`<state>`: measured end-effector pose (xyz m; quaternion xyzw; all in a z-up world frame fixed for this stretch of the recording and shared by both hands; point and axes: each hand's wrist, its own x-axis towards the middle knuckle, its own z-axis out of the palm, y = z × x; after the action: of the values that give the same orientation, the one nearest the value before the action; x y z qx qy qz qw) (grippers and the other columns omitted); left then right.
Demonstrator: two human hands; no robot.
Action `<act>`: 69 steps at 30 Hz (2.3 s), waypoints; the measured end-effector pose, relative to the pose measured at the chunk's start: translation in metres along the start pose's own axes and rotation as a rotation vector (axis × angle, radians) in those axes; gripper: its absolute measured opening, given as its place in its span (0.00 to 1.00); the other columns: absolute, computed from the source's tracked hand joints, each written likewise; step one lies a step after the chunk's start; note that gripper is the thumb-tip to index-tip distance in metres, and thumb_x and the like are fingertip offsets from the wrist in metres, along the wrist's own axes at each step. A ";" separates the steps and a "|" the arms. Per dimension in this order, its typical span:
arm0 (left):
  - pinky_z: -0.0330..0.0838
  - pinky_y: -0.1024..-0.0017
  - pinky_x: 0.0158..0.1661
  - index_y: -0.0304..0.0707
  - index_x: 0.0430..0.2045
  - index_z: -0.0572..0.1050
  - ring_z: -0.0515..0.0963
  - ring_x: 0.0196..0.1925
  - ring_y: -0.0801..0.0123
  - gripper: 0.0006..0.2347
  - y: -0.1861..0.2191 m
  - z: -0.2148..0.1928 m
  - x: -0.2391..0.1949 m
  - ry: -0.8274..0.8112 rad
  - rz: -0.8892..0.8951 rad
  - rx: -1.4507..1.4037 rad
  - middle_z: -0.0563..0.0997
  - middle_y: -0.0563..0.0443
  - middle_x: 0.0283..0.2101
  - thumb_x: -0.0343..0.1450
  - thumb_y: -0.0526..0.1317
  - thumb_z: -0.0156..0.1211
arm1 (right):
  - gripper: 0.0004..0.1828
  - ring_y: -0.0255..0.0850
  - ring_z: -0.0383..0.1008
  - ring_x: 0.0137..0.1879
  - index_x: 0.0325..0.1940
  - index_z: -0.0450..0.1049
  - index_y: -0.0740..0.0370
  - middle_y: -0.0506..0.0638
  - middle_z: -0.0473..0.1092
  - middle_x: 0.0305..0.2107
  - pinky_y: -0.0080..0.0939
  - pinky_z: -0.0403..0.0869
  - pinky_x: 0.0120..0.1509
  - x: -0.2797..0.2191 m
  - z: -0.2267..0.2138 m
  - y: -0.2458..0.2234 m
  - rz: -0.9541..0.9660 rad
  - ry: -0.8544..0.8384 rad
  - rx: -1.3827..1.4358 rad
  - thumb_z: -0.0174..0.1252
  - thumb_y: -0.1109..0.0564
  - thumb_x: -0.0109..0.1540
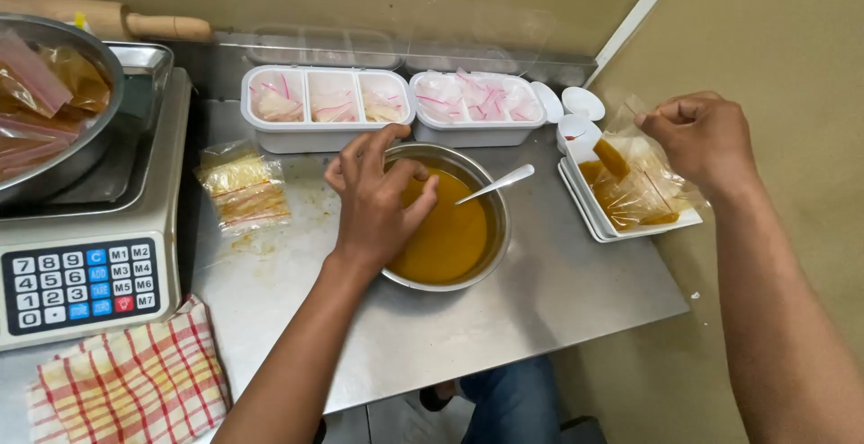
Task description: The person scoops a brown liquid from a metal bowl into small plastic bags using a spoon. They open each bag, fill it with several spoonfuls, and place the filled bags onto a white tray. The process is repeated for multiple bags throughout the clip.
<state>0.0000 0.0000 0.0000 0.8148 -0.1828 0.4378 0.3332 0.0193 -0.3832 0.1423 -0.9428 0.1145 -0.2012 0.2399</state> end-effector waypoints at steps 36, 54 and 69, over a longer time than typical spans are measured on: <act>0.53 0.46 0.53 0.53 0.31 0.80 0.65 0.68 0.49 0.05 -0.007 -0.005 0.003 -0.082 -0.042 -0.023 0.74 0.56 0.65 0.69 0.43 0.74 | 0.13 0.50 0.72 0.62 0.40 0.86 0.37 0.44 0.81 0.44 0.55 0.53 0.59 0.020 0.052 0.090 0.268 0.000 -0.419 0.67 0.32 0.64; 0.51 0.34 0.62 0.40 0.26 0.84 0.62 0.69 0.48 0.03 -0.010 -0.014 0.013 -0.434 -0.172 -0.080 0.73 0.47 0.64 0.67 0.35 0.75 | 0.05 0.55 0.63 0.71 0.30 0.79 0.52 0.48 0.70 0.63 0.61 0.61 0.67 -0.114 0.101 -0.084 -0.555 -0.364 -0.018 0.69 0.54 0.57; 0.47 0.29 0.61 0.34 0.27 0.85 0.58 0.73 0.39 0.02 -0.003 -0.026 0.016 -0.584 -0.181 -0.084 0.66 0.39 0.74 0.65 0.32 0.72 | 0.14 0.61 0.49 0.77 0.44 0.86 0.58 0.58 0.57 0.74 0.67 0.46 0.77 -0.123 0.112 -0.135 -0.515 -0.574 -0.221 0.67 0.62 0.55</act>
<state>-0.0048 0.0202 0.0230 0.9047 -0.2153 0.1459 0.3374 -0.0256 -0.1832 0.0797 -0.9786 -0.1765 0.0302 0.1010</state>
